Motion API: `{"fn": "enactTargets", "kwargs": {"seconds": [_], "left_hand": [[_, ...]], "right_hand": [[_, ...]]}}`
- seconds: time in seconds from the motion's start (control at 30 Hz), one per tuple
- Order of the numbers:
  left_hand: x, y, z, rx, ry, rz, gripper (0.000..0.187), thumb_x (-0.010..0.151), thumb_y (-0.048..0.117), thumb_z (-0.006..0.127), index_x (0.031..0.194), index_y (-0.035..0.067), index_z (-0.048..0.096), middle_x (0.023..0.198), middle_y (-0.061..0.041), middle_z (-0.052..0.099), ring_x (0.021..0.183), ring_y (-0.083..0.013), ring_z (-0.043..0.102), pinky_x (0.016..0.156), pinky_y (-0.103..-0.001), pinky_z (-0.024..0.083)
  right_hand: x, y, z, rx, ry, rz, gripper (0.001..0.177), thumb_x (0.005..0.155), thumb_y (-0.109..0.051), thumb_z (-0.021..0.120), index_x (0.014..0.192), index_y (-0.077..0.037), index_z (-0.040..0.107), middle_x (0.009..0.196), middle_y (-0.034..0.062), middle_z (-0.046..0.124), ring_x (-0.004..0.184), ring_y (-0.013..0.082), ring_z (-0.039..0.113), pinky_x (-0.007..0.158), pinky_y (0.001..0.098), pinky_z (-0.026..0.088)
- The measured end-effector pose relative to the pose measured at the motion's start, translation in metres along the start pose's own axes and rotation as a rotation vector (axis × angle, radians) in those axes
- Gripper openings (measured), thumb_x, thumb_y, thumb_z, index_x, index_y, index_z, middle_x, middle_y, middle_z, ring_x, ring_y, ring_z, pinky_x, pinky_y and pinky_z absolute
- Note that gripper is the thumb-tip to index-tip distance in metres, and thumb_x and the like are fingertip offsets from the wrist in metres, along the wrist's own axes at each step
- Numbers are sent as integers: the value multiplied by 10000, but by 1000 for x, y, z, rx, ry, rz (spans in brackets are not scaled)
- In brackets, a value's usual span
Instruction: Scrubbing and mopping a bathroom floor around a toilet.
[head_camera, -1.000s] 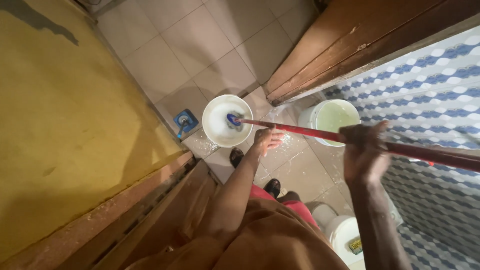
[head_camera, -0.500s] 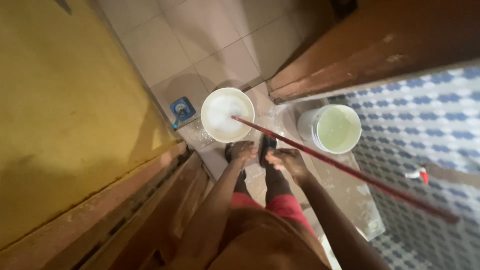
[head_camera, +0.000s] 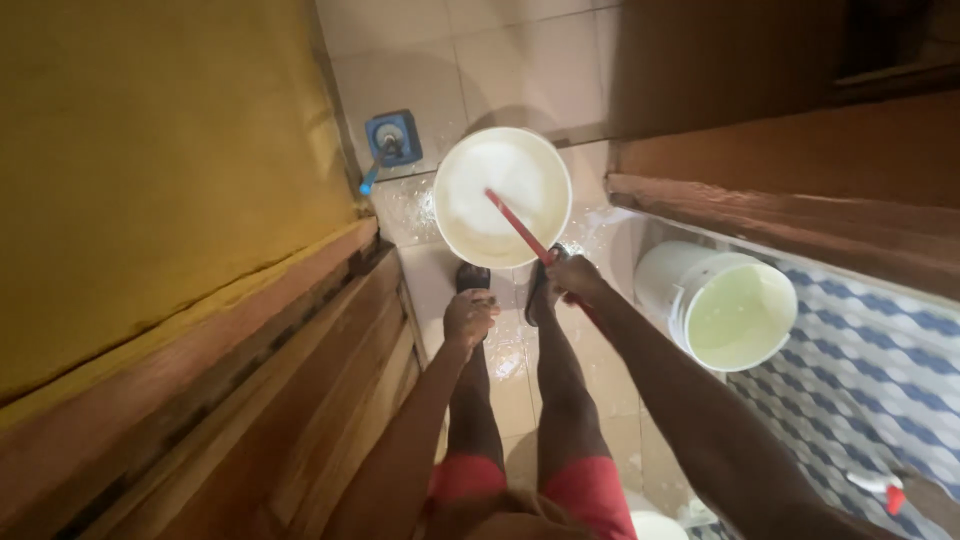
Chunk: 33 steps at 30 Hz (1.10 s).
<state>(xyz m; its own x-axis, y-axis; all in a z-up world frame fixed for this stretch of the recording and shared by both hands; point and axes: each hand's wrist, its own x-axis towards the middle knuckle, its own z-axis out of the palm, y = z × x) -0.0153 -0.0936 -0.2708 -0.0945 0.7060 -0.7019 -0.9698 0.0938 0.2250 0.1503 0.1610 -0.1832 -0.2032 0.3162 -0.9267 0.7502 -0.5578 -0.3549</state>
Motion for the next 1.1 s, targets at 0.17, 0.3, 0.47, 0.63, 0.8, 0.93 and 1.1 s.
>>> {"fn": "enactTargets", "kwargs": {"seconds": [0.17,0.3,0.47,0.63,0.8,0.93,1.1], "left_hand": [[-9,15,68,557,281,-24,306,931,16,650,1231,-27,603,1018,-114,724,845,-213,721,640,-319,573],[9,-8,46,257,234,13,378,906,47,701,1259,-27,587,1054,-119,726,840,-212,722,649,-319,580],[-12,49,112,455,335,42,404,928,164,731,1246,-56,614,1003,-170,742,855,-250,733,701,-364,593],[44,55,98,236,285,150,623,887,456,778,1254,-23,621,1066,-106,738,919,-153,740,749,-293,607],[76,132,172,801,660,-215,832,902,777,590,1165,2,742,852,-113,706,614,-151,611,556,-328,502],[52,186,228,640,584,-204,715,801,650,762,1134,18,788,878,-88,776,594,-173,550,526,-306,507],[81,157,195,522,483,-352,440,869,373,729,1145,31,706,946,-144,782,736,-266,753,569,-370,635]], "right_hand": [[71,-50,65,265,-27,314,270,1001,-227,532,957,32,592,637,138,640,421,217,554,356,366,418],[112,-14,80,216,-74,245,371,1050,-284,465,911,-27,693,581,-6,488,370,138,366,333,314,307],[4,-24,56,-267,-7,-58,335,974,-310,553,854,-5,620,605,92,596,433,188,563,382,348,445],[-130,3,27,-632,88,-64,214,941,-221,566,956,-29,659,691,151,661,513,265,636,465,401,505],[-267,-26,30,-1182,236,-462,221,979,-190,470,1085,-35,588,957,203,666,688,420,672,610,557,543],[-343,-97,47,-907,257,196,250,1037,-342,441,1148,-128,507,763,269,705,761,500,680,730,632,516],[-365,-95,41,-867,260,159,296,954,-415,491,1091,-160,552,775,253,724,801,500,699,738,621,532]]}}
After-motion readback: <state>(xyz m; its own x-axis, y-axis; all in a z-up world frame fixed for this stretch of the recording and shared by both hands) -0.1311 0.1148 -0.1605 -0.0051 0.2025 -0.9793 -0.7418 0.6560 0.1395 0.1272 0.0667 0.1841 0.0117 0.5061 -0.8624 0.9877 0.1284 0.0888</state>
